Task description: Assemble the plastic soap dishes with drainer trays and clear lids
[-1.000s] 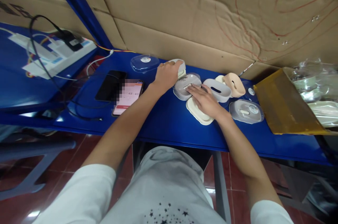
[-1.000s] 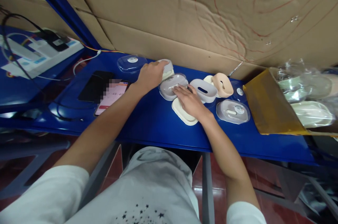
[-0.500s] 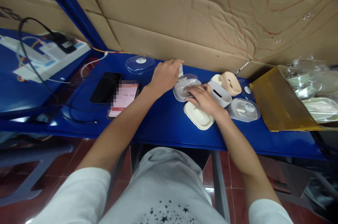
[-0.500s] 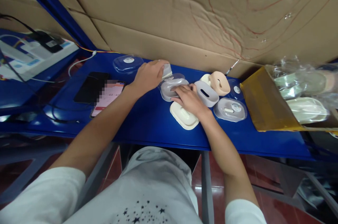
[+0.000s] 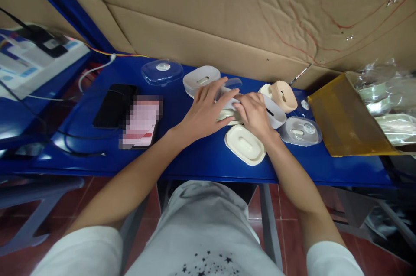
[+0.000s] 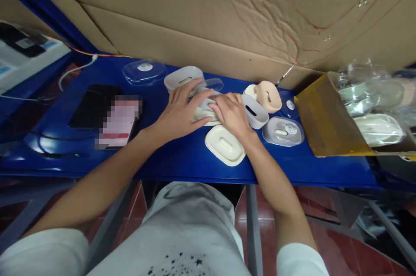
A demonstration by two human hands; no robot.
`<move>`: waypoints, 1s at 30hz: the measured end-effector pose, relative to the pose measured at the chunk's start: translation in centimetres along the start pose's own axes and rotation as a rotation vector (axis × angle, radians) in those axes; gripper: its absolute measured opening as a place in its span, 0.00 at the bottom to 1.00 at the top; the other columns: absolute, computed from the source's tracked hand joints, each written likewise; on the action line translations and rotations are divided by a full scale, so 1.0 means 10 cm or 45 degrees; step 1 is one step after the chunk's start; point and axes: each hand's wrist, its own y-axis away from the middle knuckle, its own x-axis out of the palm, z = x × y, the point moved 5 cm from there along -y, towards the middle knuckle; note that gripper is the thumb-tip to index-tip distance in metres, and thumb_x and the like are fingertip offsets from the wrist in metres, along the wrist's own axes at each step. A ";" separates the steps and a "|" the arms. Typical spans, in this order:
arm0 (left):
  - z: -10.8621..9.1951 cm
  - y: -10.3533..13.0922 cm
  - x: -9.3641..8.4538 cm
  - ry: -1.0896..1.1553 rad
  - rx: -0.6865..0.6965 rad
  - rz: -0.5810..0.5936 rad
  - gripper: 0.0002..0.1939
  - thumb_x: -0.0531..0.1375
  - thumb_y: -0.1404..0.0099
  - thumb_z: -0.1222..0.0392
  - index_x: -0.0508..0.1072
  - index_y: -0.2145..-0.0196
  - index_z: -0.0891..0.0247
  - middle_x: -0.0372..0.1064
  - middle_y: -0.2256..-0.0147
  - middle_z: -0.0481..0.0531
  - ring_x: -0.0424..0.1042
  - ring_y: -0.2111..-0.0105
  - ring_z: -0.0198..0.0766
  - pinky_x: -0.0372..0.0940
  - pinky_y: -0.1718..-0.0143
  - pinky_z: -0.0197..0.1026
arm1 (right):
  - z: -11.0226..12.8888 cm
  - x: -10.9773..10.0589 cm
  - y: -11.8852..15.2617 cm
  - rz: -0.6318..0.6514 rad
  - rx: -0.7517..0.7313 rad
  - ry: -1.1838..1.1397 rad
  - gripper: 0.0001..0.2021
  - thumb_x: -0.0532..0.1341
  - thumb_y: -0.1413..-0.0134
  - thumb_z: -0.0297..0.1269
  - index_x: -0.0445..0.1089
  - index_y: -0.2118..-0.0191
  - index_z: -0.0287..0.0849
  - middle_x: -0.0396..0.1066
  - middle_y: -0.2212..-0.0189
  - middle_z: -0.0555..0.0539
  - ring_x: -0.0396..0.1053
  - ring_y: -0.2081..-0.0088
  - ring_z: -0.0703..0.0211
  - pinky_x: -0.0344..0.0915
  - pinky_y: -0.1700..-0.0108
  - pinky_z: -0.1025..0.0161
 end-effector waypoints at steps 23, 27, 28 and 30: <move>-0.73 0.25 0.24 0.293 0.636 0.374 0.27 0.69 0.30 0.42 0.77 0.42 0.62 0.75 0.41 0.63 0.72 0.40 0.55 0.57 0.33 0.58 | -0.75 -1.19 1.70 0.094 0.715 0.203 0.28 0.58 0.28 0.60 0.68 0.31 0.54 0.66 0.29 0.39 0.59 0.27 0.31 0.56 0.31 0.28; -0.78 0.31 0.39 0.150 0.669 0.475 0.21 0.68 0.27 0.47 0.77 0.44 0.62 0.78 0.48 0.58 0.75 0.46 0.51 0.61 0.43 0.51 | -0.86 -1.22 2.27 0.094 0.773 0.263 0.38 0.62 0.36 0.67 0.66 0.29 0.52 0.65 0.31 0.36 0.61 0.30 0.31 0.58 0.32 0.30; -0.77 0.32 0.41 0.119 0.654 0.480 0.20 0.67 0.26 0.48 0.76 0.44 0.61 0.78 0.49 0.58 0.75 0.47 0.50 0.61 0.44 0.49 | -0.84 -1.23 2.29 0.081 0.757 0.267 0.36 0.63 0.37 0.68 0.68 0.31 0.53 0.67 0.34 0.37 0.63 0.32 0.32 0.58 0.32 0.32; -0.76 0.31 0.45 0.085 0.638 0.478 0.19 0.66 0.25 0.47 0.76 0.43 0.61 0.78 0.48 0.58 0.75 0.47 0.50 0.60 0.46 0.49 | -0.78 -1.25 2.26 0.065 0.739 0.235 0.34 0.65 0.39 0.68 0.73 0.35 0.54 0.69 0.40 0.38 0.68 0.38 0.35 0.61 0.34 0.36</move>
